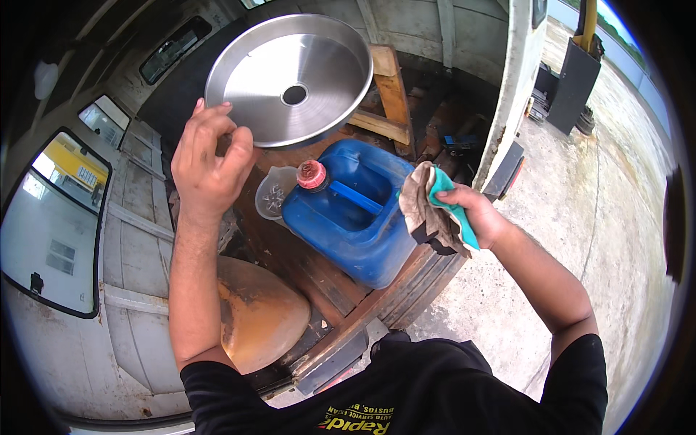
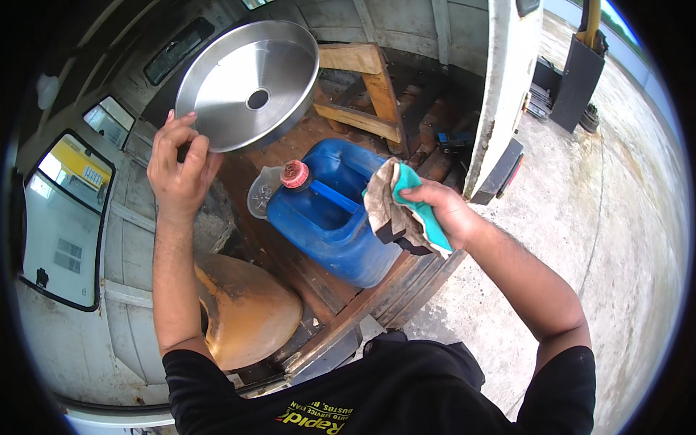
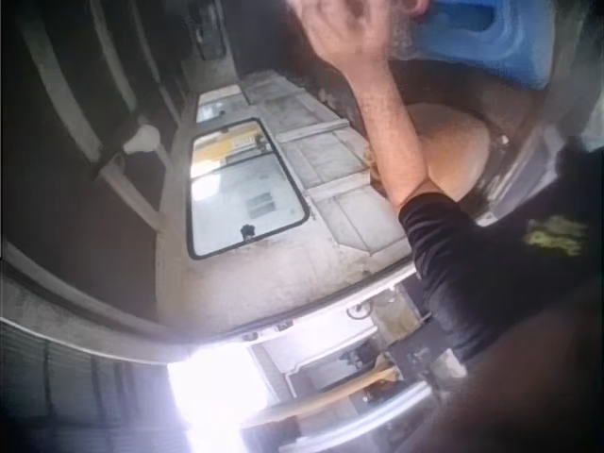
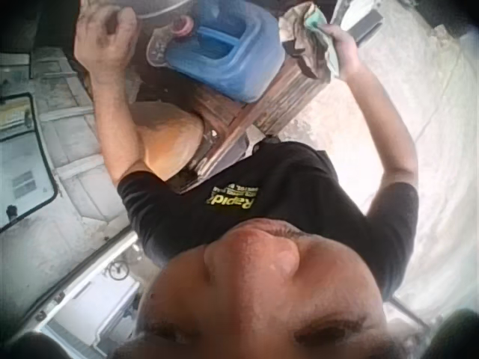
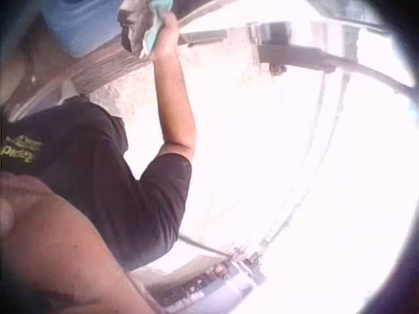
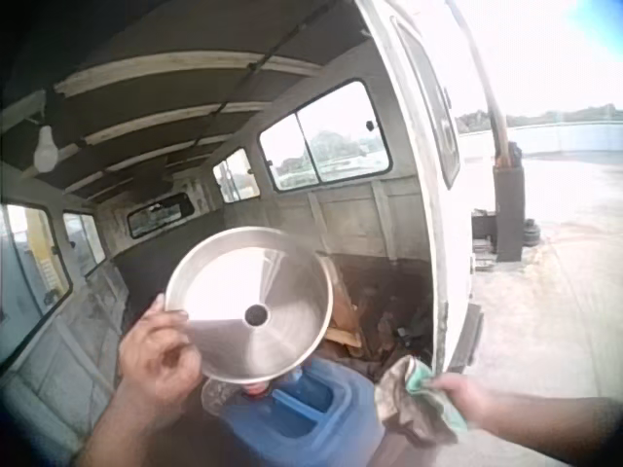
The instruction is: The person retrieves a metal funnel from a truck, wipes it with a cloth, and places it into the engine oil fill port of a car. Then the person repeatedly picks up sealed motor oil bottles from a cart, wipes each bottle with a cloth, and places them on the car's hood. The person does not open any bottles or pour oil during the clip.
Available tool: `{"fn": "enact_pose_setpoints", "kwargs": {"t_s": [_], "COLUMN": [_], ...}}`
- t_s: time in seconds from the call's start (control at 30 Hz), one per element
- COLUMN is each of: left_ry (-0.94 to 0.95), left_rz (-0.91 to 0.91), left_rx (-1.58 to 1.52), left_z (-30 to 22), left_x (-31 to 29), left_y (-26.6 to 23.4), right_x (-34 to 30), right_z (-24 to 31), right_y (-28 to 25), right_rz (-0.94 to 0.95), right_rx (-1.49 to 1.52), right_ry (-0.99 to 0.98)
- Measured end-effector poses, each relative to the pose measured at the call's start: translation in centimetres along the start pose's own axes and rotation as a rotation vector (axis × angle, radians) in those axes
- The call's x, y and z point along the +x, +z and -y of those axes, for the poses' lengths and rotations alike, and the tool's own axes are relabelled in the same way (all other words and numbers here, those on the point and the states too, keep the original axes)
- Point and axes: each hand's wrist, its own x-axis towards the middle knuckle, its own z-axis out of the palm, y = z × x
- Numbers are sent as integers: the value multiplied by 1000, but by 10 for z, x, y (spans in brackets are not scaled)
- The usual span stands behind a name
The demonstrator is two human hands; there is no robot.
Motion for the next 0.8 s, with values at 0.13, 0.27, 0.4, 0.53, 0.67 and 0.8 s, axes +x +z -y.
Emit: {"fn": "enact_pose_setpoints", "kwargs": {"t_s": [0.13,0.27,0.4,0.53,0.67,0.8], "left_ry": [233,372,495,560,601,616], "left_rz": [-225,-361,-563,-676,-749,-819], "left_rx": [-215,-474,-756,-1124,-1418,-1652], "left_z": [-151,-328,-512,-702,-916,-1101], "left_x": [80,188,308,409,467,548], "left_y": [11,1,-21,-66,-86,-132], "right_x": [-170,-349,-497,-640,-749,-893], "right_z": [-5,-28,-45,-124,-175,-204], "right_y": [-95,-126,-191,-302,-385,-470], "right_rz": [-356,-443,-865,-736,-1041,-1310], "right_rx": [547,611,673,795,667,688], "right_ry": [-361,-831,-1067,-1276,-1414,-1489]}}
